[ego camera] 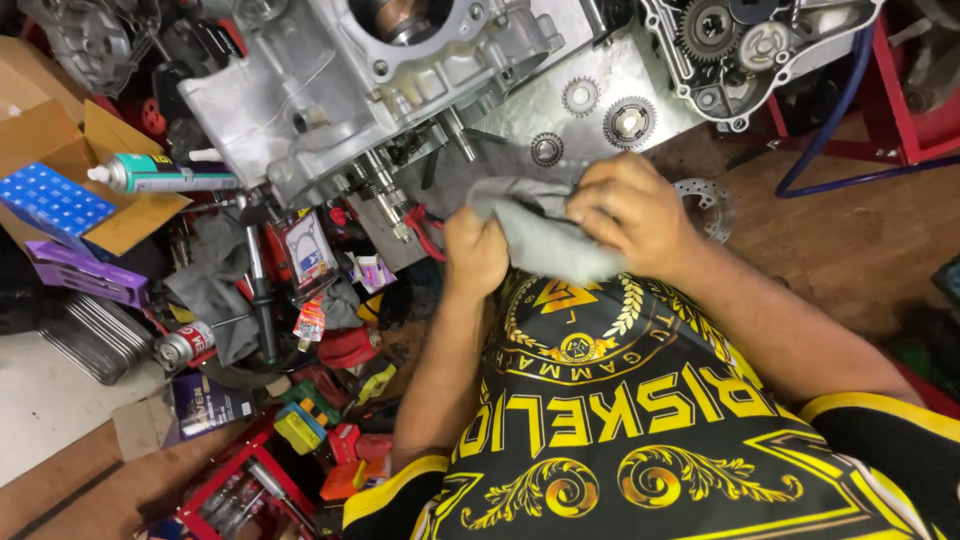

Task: The person wipes small metal engine components with a gray cloth, tightens a bolt on a motorcycle engine crankcase using a torque wrench, and handles gears, washers and a clutch assembly laid out on the workbench, moving parts around as they clean and work on the engine.

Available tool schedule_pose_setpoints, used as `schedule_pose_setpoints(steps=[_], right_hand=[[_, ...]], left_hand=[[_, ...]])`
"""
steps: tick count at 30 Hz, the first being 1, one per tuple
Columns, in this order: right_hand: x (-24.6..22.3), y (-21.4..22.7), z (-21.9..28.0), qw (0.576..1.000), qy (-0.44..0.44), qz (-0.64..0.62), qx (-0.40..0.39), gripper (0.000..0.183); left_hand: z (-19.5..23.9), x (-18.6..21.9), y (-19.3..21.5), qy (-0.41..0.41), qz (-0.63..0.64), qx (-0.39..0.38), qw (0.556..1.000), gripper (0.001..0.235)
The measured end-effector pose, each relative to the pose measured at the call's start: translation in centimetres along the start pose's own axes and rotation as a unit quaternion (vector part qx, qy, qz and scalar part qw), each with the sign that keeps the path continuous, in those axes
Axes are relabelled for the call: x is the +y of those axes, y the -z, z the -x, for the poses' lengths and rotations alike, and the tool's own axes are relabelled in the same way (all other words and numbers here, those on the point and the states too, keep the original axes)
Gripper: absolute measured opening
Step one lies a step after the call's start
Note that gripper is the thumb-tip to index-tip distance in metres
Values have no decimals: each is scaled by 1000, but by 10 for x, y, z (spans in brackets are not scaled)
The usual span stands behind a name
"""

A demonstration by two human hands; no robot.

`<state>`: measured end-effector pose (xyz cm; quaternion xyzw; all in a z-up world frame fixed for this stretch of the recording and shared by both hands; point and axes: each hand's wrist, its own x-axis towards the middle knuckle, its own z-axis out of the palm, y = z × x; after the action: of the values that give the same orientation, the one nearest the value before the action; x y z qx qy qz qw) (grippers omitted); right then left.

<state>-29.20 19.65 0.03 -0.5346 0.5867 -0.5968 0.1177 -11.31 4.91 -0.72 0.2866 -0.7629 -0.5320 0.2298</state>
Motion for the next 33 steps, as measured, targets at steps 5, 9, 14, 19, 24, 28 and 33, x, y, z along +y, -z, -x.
schedule_pose_setpoints(steps=[5, 9, 14, 19, 24, 28, 33], right_hand=[[0, 7, 12, 997, -29, -67, 25, 19], [-14, 2, 10, 986, -106, -126, 7, 39], [-29, -19, 7, 944, -167, -285, 22, 28], [-27, -40, 19, 922, -202, -327, 52, 35], [-37, -48, 16, 946, -192, -244, 92, 32], [-45, -58, 21, 947, -190, -227, 129, 30], [-63, -69, 17, 960, -185, -96, 186, 26]], left_hand=[[-4, 39, -13, -148, 18, 30, 988, 10], [-3, 41, -17, -297, -74, 82, 949, 17], [1, 28, 6, -230, -13, 62, 971, 14], [8, 7, 31, -162, 168, -11, 972, 9], [22, -25, 42, -115, 198, -29, 973, 9], [18, -52, 55, -35, 248, -103, 963, 6], [7, -1, 51, 28, 296, -200, 934, 25]])
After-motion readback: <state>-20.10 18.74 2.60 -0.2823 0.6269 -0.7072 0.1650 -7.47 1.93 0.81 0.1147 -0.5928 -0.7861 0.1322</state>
